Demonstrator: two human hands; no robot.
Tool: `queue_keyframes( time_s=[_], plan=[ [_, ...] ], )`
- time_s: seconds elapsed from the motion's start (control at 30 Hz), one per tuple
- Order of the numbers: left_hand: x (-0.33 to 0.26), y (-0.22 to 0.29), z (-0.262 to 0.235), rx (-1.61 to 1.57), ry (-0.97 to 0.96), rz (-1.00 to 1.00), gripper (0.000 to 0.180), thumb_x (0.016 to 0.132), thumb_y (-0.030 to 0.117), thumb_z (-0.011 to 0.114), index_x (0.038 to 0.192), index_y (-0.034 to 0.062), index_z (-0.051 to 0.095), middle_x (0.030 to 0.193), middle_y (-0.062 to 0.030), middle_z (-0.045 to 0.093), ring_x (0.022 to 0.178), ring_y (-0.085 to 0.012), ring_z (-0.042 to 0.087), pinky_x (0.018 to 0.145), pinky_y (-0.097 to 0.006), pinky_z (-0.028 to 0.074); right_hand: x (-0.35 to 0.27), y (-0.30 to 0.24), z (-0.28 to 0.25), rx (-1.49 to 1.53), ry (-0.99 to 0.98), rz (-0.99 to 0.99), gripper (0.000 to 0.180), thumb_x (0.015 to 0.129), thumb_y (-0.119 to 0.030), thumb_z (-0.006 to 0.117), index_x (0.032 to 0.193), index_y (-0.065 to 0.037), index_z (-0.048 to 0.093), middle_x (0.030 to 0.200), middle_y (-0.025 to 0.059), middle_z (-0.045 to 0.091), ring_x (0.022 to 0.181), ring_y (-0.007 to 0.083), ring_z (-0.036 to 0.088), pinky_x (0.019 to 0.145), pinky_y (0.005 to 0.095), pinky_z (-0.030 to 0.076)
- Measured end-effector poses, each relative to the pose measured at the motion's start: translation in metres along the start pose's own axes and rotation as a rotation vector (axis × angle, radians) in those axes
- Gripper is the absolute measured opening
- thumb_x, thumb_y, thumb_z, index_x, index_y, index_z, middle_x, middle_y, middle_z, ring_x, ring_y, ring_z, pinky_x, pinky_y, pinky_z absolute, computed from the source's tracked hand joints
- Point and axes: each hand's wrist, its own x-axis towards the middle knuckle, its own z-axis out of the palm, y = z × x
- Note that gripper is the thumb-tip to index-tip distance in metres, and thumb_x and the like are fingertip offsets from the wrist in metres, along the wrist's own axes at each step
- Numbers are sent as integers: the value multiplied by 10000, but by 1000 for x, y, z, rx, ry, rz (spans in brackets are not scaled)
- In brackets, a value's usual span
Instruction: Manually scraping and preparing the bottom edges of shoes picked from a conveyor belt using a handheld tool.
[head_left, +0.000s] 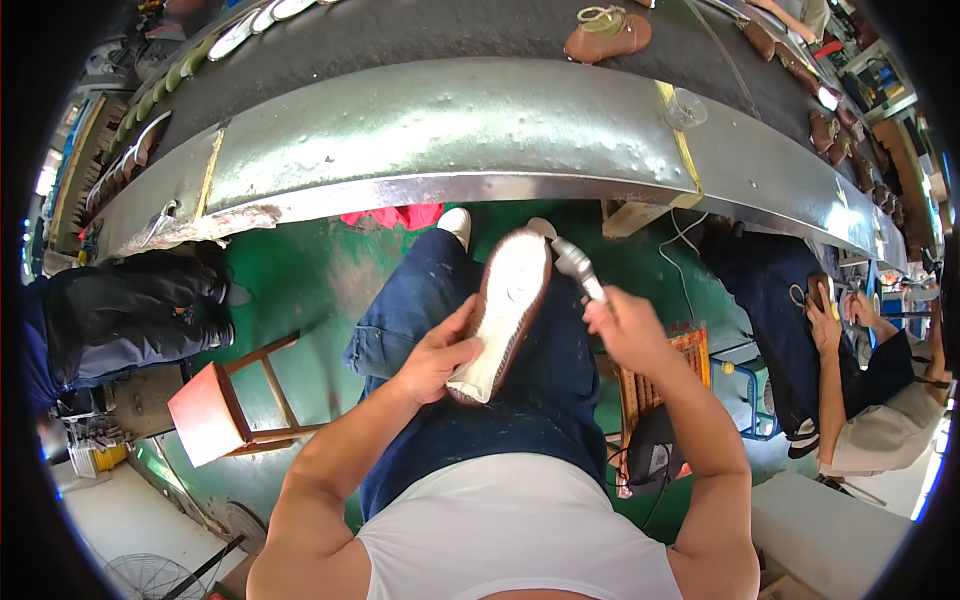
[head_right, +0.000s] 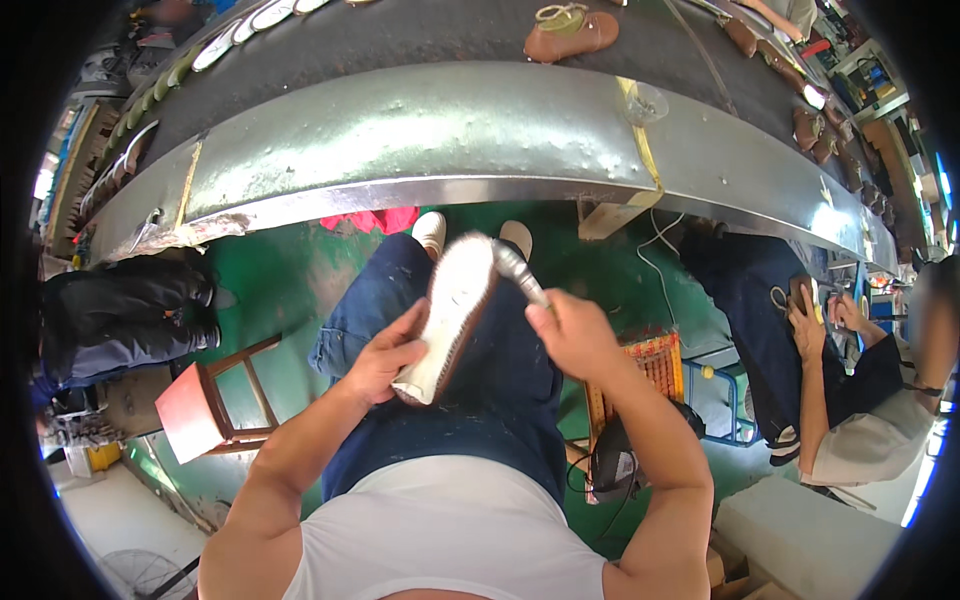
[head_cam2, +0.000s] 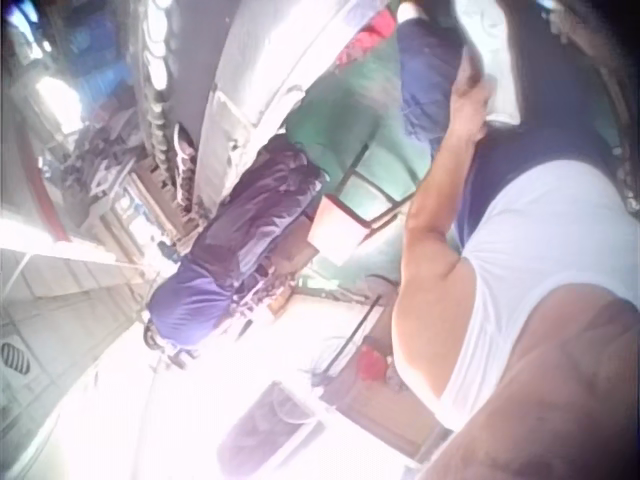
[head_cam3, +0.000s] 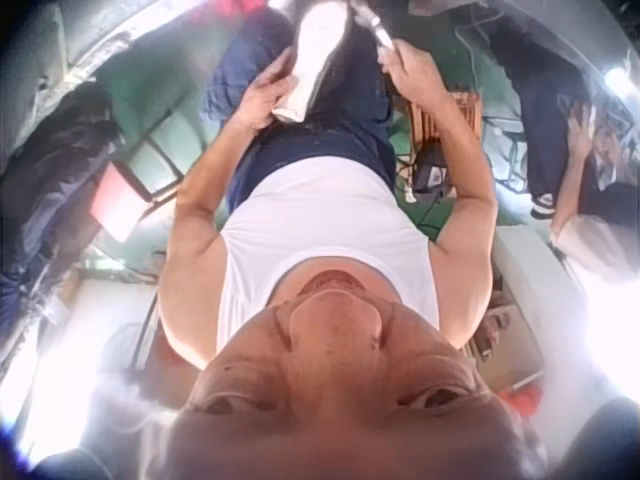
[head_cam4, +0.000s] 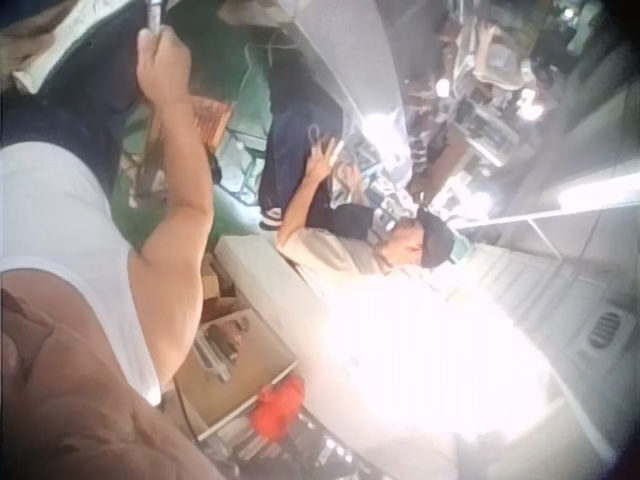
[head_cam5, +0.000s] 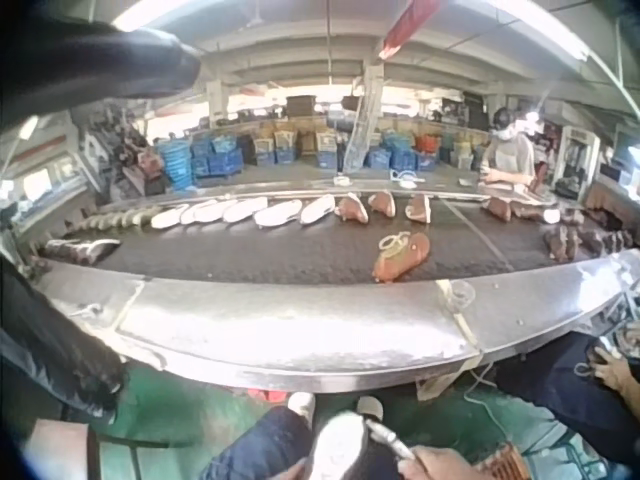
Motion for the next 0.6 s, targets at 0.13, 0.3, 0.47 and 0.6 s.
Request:
queue_keyframes(
  time_s=[0.13,0.3,0.47,0.6],
  plan=[
    [12,74,31,-354,-147,-93,688,980,423,558,1524,89,300,1466,-147,455,1307,-291,506,1055,-468,447,38,-28,-39,-356,307,-249,346,963,-369,567,1018,-31,617,832,195,652,778,406,642,687,476,499],
    [29,104,43,-547,-399,-27,719,983,611,409,1480,93,377,1356,-232,523,1052,-406,642,788,-523,578,108,-24,-68,-660,517,-442,370,931,-397,608,961,-28,601,858,172,654,781,394,624,711,477,472],
    [39,120,57,-462,-442,112,659,1024,536,356,1481,61,354,1343,-248,525,1042,-392,646,752,-487,591,168,-12,-86,-736,658,-491,364,924,-398,617,910,-35,594,841,165,647,771,380,620,718,470,463],
    [78,168,33,-86,240,425,663,1049,458,356,1489,-33,289,1444,-256,432,1293,-357,508,1003,-503,492,193,-6,-91,-868,625,-378,366,906,-401,632,930,-36,635,927,150,651,893,350,622,772,476,467]
  ],
)
